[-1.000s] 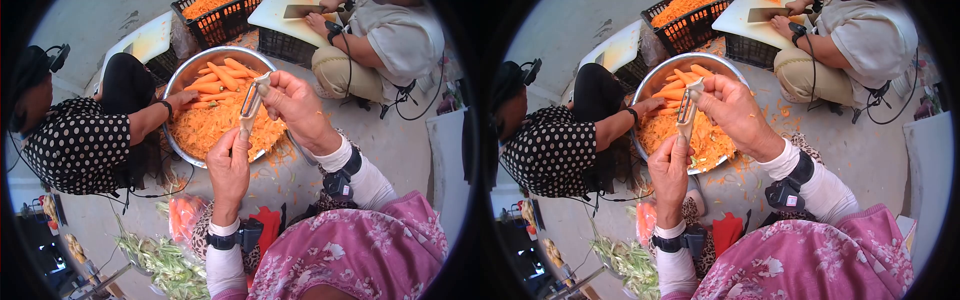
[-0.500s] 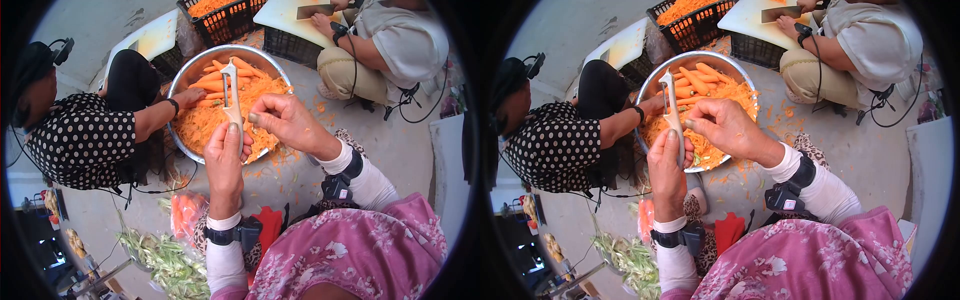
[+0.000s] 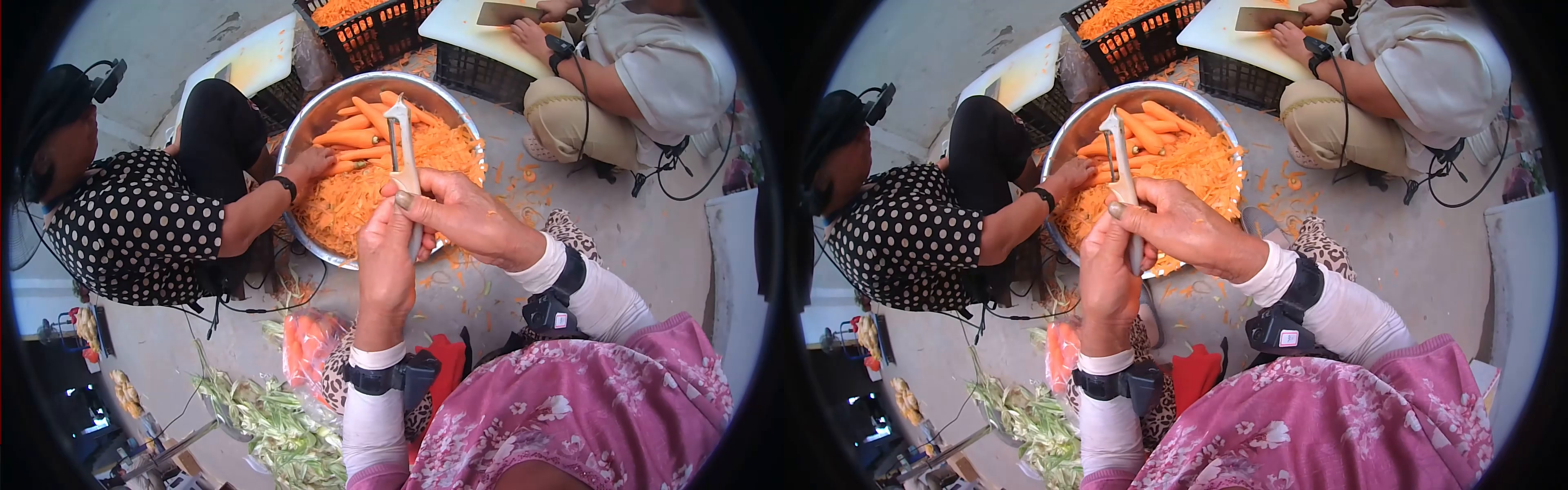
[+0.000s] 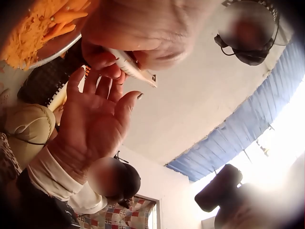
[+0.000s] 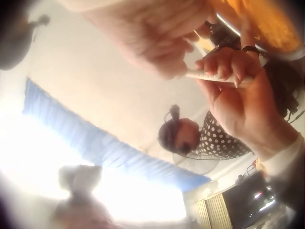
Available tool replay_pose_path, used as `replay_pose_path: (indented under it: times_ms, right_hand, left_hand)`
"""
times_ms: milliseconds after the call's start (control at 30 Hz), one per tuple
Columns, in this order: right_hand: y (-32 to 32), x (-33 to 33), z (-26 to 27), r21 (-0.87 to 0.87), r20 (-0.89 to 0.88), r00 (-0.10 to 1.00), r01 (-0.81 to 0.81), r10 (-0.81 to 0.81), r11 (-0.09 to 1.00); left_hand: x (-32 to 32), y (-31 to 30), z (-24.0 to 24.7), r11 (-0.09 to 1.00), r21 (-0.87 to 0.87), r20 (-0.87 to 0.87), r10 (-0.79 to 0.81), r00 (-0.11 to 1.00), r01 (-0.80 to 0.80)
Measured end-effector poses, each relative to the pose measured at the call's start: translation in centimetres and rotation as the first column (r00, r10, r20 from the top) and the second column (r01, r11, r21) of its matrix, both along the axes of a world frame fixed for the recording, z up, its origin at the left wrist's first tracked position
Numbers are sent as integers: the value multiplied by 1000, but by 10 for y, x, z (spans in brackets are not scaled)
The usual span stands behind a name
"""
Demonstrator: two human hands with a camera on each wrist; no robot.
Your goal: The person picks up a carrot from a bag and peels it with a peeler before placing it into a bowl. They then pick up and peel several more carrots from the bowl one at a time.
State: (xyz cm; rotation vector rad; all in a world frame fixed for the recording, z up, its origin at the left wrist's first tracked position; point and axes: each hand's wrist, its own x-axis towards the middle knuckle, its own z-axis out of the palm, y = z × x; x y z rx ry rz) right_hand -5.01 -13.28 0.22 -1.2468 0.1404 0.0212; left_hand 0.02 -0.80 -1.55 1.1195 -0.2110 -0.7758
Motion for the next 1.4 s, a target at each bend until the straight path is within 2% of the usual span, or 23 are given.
replay_pose_path:
  times_ms: [100, 167, 233, 267, 333, 400, 467, 500, 567, 600, 667, 733, 800, 833, 867, 900, 933, 1000, 1133, 1200, 1300, 1367, 1400]
  right_hand:
    - [-3, 4, -3, 13, -121, 991, 66, -64, 998]
    - [-9, 15, -16, 123, 131, 893, 415, -430, 901]
    - [-26, 14, -5, 196, 150, 871, 438, -468, 877]
    - [-31, 12, -2, 269, 162, 839, 468, -519, 842]
    - [-32, 8, -3, 251, 168, 874, 408, -455, 878]
    - [-24, 5, 1, 226, 177, 903, 351, -392, 909]
    - [5, 2, 8, 52, 75, 950, 300, -303, 953]
    - [16, 4, -3, 50, 76, 950, 298, -302, 953]
    - [29, 11, -36, -354, 293, 945, 251, -148, 901]
    - [26, 10, -30, -357, 295, 944, 255, -151, 899]
    - [16, 8, -9, 7, 87, 963, 255, -255, 967]
    - [9, 7, -1, 37, 96, 935, 339, -341, 940]
    - [11, 9, -5, 65, 111, 904, 409, -414, 910]
    - [17, 10, -17, -223, 167, 932, 354, -322, 908]
    - [21, 13, -26, -492, 197, 955, 291, -220, 820]
    - [27, 15, -24, -528, 295, 928, 357, -229, 771]
    - [27, 13, -19, -529, 291, 929, 356, -229, 770]
    - [26, 10, -7, -186, 169, 929, 359, -330, 915]
    - [36, 9, -5, -310, 190, 911, 409, -366, 858]
    - [40, 10, -5, -340, 285, 882, 459, -375, 821]
    - [45, 11, -4, -367, 422, 822, 541, -383, 756]
    - [43, 11, -1, -371, 589, 724, 636, -358, 677]
    - [40, 11, 3, -369, 584, 726, 636, -363, 678]
  left_hand:
    - [-6, -6, -3, 987, 153, 66, -57, 996, 46]
    - [-13, -10, -1, 972, 211, 90, -129, 988, 107]
    - [-12, -8, -7, 934, 251, 63, -278, 959, 254]
    - [-13, -8, -8, 936, 253, 60, -266, 962, 244]
    - [-13, -11, -10, 972, 236, -85, 31, 996, -10]
    - [-7, -11, -10, 975, 195, -129, 135, 982, -108]
    - [0, -14, -9, 912, 17, -347, 391, 853, -411]
    - [2, -14, -17, 916, -62, -349, 352, 869, -396]
    - [-2, -14, -12, 921, -99, -391, 311, 866, -376]
    - [-6, -14, -9, 926, -130, -435, 267, 860, -354]
    - [-8, -18, -5, 929, -163, -480, 220, 849, -333]
    - [-5, -23, -4, 929, -144, -363, 270, 892, -340]
    - [-5, -24, -3, 921, -97, -384, 314, 868, -377]
    - [-8, -27, -6, 911, -132, -393, 313, 865, -390]
    - [-9, -29, -9, 901, -167, -399, 310, 863, -400]
    - [-9, -24, -7, 903, -272, -414, 201, 888, -332]
    - [-10, -24, -3, 904, -271, -417, 201, 886, -332]
    - [-11, -27, 9, 905, -223, -291, 292, 911, -361]
    - [-4, -27, -18, 914, -140, -353, 313, 882, -380]
    - [-1, -24, -24, 911, -224, -369, 248, 896, -345]
    - [-3, -25, -10, 904, -326, -204, 218, 954, -276]
    - [-7, -19, 5, 918, -311, -132, 217, 967, -248]
    - [-10, -17, 12, 928, -298, -55, 216, 975, -222]
